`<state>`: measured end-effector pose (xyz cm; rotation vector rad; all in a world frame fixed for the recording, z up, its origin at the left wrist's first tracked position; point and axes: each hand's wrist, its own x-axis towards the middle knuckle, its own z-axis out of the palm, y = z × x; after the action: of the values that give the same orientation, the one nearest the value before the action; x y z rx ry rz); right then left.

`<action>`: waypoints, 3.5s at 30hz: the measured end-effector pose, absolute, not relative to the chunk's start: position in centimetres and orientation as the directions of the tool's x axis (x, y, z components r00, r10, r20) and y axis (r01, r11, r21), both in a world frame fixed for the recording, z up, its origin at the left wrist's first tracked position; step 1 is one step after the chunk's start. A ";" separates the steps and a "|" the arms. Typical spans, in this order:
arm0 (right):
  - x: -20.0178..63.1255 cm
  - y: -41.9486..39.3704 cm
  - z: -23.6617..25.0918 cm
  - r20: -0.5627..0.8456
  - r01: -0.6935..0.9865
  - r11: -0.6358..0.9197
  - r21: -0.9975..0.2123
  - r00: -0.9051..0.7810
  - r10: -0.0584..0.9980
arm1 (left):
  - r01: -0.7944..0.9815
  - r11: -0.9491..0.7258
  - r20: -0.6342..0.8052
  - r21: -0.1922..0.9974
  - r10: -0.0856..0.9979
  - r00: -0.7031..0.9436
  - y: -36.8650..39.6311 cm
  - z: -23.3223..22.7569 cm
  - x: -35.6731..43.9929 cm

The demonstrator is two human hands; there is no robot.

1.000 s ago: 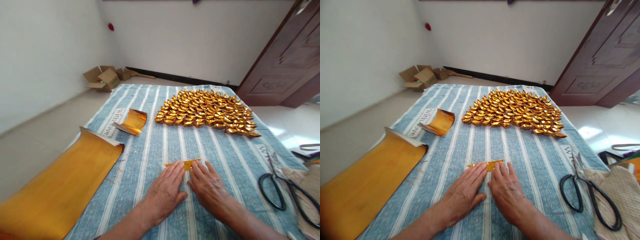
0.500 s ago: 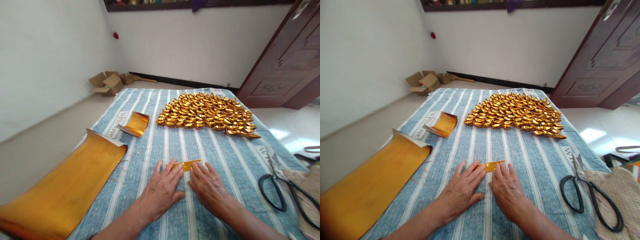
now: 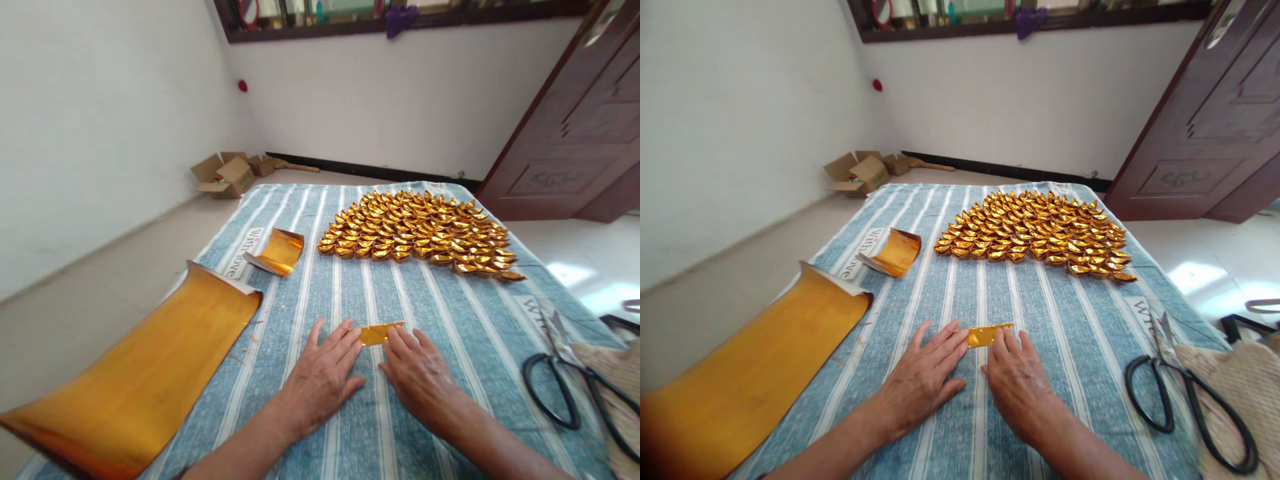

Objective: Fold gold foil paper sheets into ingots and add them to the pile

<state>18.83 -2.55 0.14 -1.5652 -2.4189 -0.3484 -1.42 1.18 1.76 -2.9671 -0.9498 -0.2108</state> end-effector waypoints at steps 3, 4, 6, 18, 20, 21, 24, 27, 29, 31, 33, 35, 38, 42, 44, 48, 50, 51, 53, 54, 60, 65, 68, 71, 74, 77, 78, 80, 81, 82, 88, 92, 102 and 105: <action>18.9 -2.5 0.2 0.314 0.914 0.400 0.064 -0.399 0.861 | 0.594 -0.804 0.157 0.031 0.591 0.792 1.2 1.8 -1.5; 18.9 -2.5 0.3 0.313 0.913 0.402 0.066 -0.402 0.861 | 0.598 -0.801 0.163 0.036 0.595 0.787 1.2 1.8 -1.6; 18.9 -2.5 0.4 0.314 0.909 0.409 0.074 -0.411 0.856 | 0.607 -0.794 0.171 0.044 0.604 0.778 1.2 1.9 -1.7; 18.9 -2.3 0.6 0.321 0.907 0.417 0.056 -0.411 0.853 | 0.637 -0.761 0.100 0.124 0.648 0.755 1.6 3.2 -1.3; 18.8 -2.2 0.7 0.326 0.908 0.417 0.044 -0.407 0.853 | 0.617 -0.768 0.102 0.170 0.637 0.764 2.8 3.6 -1.4; 18.8 -2.2 0.7 0.328 0.909 0.415 0.042 -0.405 0.853 | 0.614 -0.766 0.108 0.189 0.638 0.762 3.5 3.8 -1.4; 18.7 -2.2 0.7 0.327 0.911 0.410 0.048 -0.402 0.855 | 0.631 -0.733 0.098 0.254 0.669 0.737 5.3 4.4 -0.7; 18.7 -2.2 0.4 0.352 0.910 0.410 0.052 -0.401 0.845 | 0.706 -0.659 -0.047 0.259 0.722 0.691 6.2 5.1 1.2; 18.7 -2.1 0.1 0.387 0.908 0.415 0.053 -0.402 0.830 | 0.761 -0.605 -0.157 0.235 0.749 0.644 6.4 5.6 2.7; 18.7 -2.0 -0.2 0.413 0.905 0.423 0.044 -0.402 0.817 | 0.785 -0.577 -0.197 0.225 0.762 0.617 6.5 5.9 4.0; 18.7 -1.9 -0.3 0.429 0.902 0.432 0.025 -0.400 0.810 | 0.806 -0.551 -0.223 0.216 0.776 0.590 6.7 6.1 4.9; 18.7 -1.8 -0.4 0.443 0.900 0.437 0.001 -0.392 0.807 | 0.825 -0.525 -0.251 0.211 0.786 0.565 7.0 6.2 5.5; 18.8 -1.7 -0.4 0.465 0.892 0.450 -0.034 -0.385 0.797 | 0.842 -0.490 -0.297 0.225 0.789 0.538 7.6 6.1 5.9; 18.9 -1.4 -0.3 0.505 0.871 0.480 -0.102 -0.370 0.780 | 0.838 -0.451 -0.355 0.307 0.763 0.540 8.5 5.6 5.8; 19.1 -1.2 -0.1 0.532 0.854 0.495 -0.158 -0.349 0.772 | 0.822 -0.437 -0.374 0.366 0.739 0.560 8.7 5.3 5.6; 20.4 -0.5 0.6 0.591 0.818 0.486 -0.307 -0.237 0.771 | 0.781 -0.420 -0.353 0.462 0.721 0.597 8.7 5.2 4.9; 21.3 0.0 0.6 0.608 0.799 0.425 -0.425 -0.095 0.788 | 0.765 -0.419 -0.310 0.489 0.736 0.601 8.5 5.6 4.6; 21.7 0.2 0.5 0.583 0.779 0.372 -0.505 -0.009 0.812 | 0.755 -0.428 -0.274 0.497 0.749 0.604 8.4 5.8 4.4; 22.5 0.7 0.1 0.452 0.674 0.236 -0.700 0.162 0.877 | 0.722 -0.491 -0.137 0.488 0.773 0.619 8.1 6.1 4.0; 22.7 1.0 -0.1 0.356 0.597 0.190 -0.780 0.173 0.918 | 0.691 -0.557 -0.020 0.461 0.772 0.636 7.9 6.2 3.8; 22.4 1.2 -0.3 0.474 0.541 0.425 -0.726 -0.054 0.879 | 0.497 -0.841 0.438 0.211 0.536 0.722 6.4 4.5 2.8; 21.3 0.4 0.5 0.648 0.725 0.620 -0.301 -0.321 0.690 | 0.528 -0.846 0.527 0.077 0.484 0.698 5.4 2.1 1.8; 20.7 0.0 0.6 0.615 0.737 0.663 -0.128 -0.466 0.637 | 0.535 -0.842 0.538 0.063 0.480 0.692 4.8 1.3 1.0; 20.2 -0.5 0.5 0.569 0.706 0.706 -0.055 -0.559 0.603 | 0.526 -0.848 0.520 0.065 0.479 0.707 4.2 1.0 0.2; 19.7 -1.0 0.5 0.544 0.668 0.743 -0.042 -0.608 0.578 | 0.522 -0.844 0.493 0.123 0.508 0.706 3.5 0.8 -0.3; 19.4 -1.2 0.4 0.520 0.624 0.777 -0.086 -0.637 0.569 | 0.504 -0.835 0.466 0.221 0.545 0.697 2.9 0.8 -0.7; 19.4 -1.2 0.4 0.513 0.614 0.782 -0.108 -0.639 0.573 | 0.498 -0.831 0.460 0.247 0.553 0.694 2.7 0.7 -0.7; 19.3 -1.1 0.2 0.506 0.606 0.782 -0.147 -0.633 0.586 | 0.493 -0.822 0.454 0.286 0.569 0.685 2.5 0.7 -0.7; 19.3 -1.0 0.1 0.507 0.605 0.780 -0.161 -0.627 0.591 | 0.492 -0.817 0.451 0.300 0.576 0.682 2.4 0.7 -0.7; 19.4 -0.9 0.0 0.507 0.603 0.779 -0.171 -0.624 0.594 | 0.492 -0.813 0.447 0.311 0.582 0.680 2.4 0.7 -0.7; 19.7 -0.2 -0.6 0.501 0.567 0.804 -0.181 -0.650 0.571 | 0.509 -0.786 0.405 0.351 0.618 0.674 2.1 0.8 -0.8; 20.1 0.1 -0.6 0.500 0.554 0.815 -0.169 -0.665 0.555 | 0.524 -0.737 0.351 0.428 0.669 0.655 2.0 1.2 -0.7; 20.0 0.0 -0.1 0.464 0.548 0.809 -0.212 -0.672 0.577 | 0.551 -0.664 0.313 0.506 0.737 0.599 2.0 0.9 -0.3; 20.0 0.0 0.0 0.494 0.536 0.817 -0.215 -0.662 0.564 | 0.553 -0.661 0.298 0.507 0.737 0.607 2.1 0.8 -0.5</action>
<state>20.02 -0.02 -0.03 -0.8089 -2.4434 0.0677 -0.46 2.09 0.84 -3.1367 -1.3154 -0.8847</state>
